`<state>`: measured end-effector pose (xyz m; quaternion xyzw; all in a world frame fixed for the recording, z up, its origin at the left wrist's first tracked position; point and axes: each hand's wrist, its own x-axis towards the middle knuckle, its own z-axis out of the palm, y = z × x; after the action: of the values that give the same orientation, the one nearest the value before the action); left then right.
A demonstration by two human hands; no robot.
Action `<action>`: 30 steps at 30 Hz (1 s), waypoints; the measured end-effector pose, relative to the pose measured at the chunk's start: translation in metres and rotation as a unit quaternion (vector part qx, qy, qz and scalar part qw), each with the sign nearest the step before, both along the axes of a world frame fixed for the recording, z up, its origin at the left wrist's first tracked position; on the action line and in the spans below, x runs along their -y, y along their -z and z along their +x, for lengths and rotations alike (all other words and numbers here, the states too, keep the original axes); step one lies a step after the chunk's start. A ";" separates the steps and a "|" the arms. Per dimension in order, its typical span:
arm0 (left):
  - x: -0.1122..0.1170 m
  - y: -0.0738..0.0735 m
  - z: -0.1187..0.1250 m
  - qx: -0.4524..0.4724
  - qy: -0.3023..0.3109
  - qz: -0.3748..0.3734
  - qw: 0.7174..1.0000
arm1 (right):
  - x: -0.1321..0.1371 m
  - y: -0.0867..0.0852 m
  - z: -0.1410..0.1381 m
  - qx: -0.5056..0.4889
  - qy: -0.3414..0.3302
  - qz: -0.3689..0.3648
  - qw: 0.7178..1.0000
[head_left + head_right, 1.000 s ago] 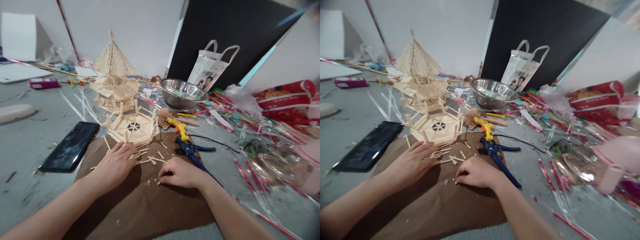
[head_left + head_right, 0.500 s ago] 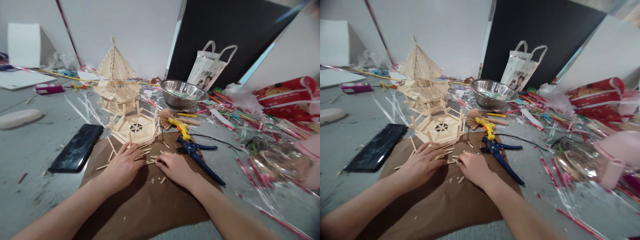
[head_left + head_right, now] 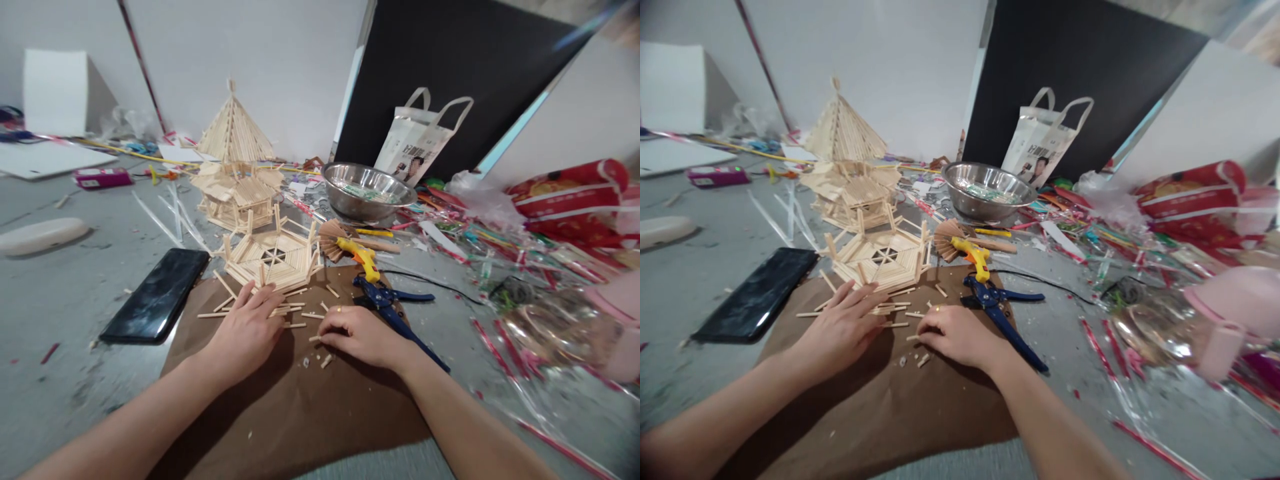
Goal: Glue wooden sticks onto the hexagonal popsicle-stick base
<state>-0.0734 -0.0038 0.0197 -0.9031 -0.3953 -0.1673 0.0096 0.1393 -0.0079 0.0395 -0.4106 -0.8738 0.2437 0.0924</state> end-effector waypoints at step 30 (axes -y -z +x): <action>0.009 -0.005 0.017 0.373 -0.051 -0.532 0.758 | 0.011 0.018 -0.028 -0.219 0.173 -0.039 0.959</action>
<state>-0.0569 -0.0129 0.0245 -0.6074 -0.4385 -0.2527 -0.6124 0.1116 -0.0185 0.0214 -0.4956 -0.7375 0.3414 0.3064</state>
